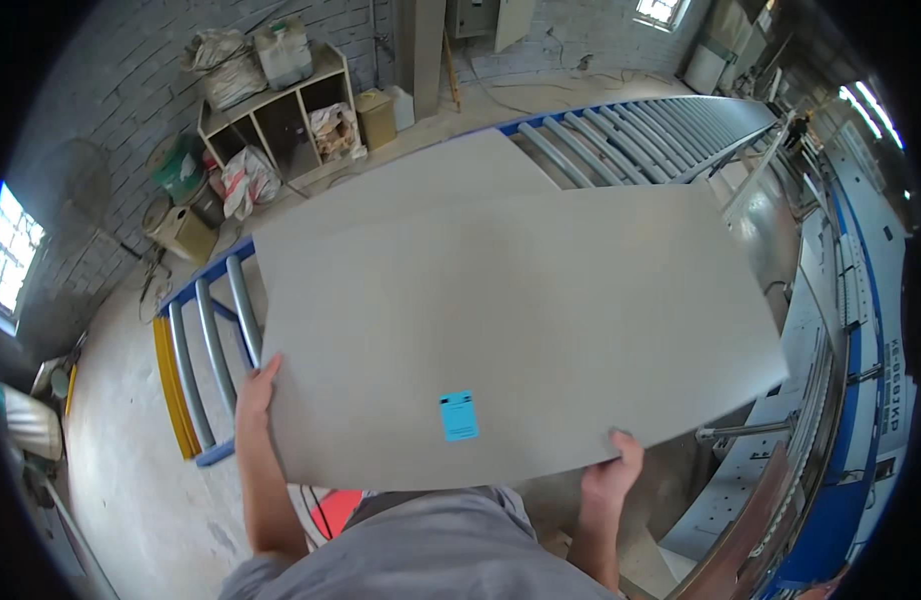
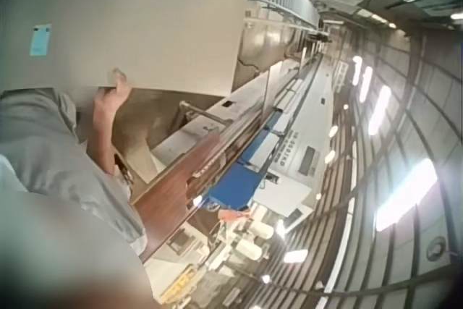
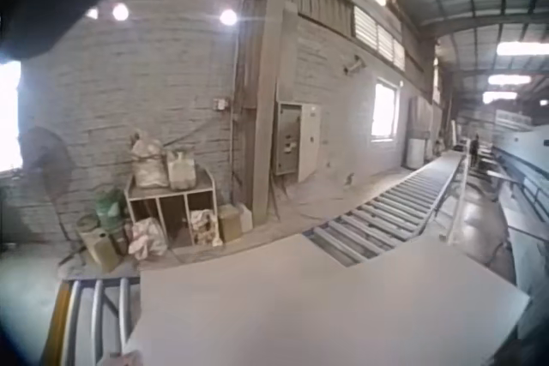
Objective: Picking up rectangular panels from a table and placing them onto a roller conveyor track.
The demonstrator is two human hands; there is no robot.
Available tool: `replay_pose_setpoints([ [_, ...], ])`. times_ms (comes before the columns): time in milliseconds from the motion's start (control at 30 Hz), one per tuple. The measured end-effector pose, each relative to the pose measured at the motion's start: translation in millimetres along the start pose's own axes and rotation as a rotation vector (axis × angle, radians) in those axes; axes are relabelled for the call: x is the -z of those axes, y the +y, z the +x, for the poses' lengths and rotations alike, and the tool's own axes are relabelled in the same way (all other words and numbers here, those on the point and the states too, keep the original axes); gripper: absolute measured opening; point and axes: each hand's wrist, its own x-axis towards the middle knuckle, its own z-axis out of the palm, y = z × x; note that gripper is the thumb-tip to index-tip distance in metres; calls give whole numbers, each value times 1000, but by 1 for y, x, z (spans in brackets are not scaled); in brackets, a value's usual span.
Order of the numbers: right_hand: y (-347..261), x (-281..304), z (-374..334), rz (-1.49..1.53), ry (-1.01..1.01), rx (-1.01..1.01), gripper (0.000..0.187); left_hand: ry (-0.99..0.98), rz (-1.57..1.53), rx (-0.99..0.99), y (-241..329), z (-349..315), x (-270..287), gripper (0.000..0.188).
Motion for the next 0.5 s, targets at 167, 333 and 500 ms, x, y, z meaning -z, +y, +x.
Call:
replay_pose_setpoints([
  [167, 94, -94, 60, -38, -2, -165, 46, 79, 66, 109, 24, 84, 49, 61],
  [333, 161, -164, 118, -108, -10, -322, 45, 100, 22, 149, -5, 170, 76, 59],
  [500, 193, -206, 168, -133, -25, -333, 43, 68, -84, 240, 21, 188, 51, 57],
])
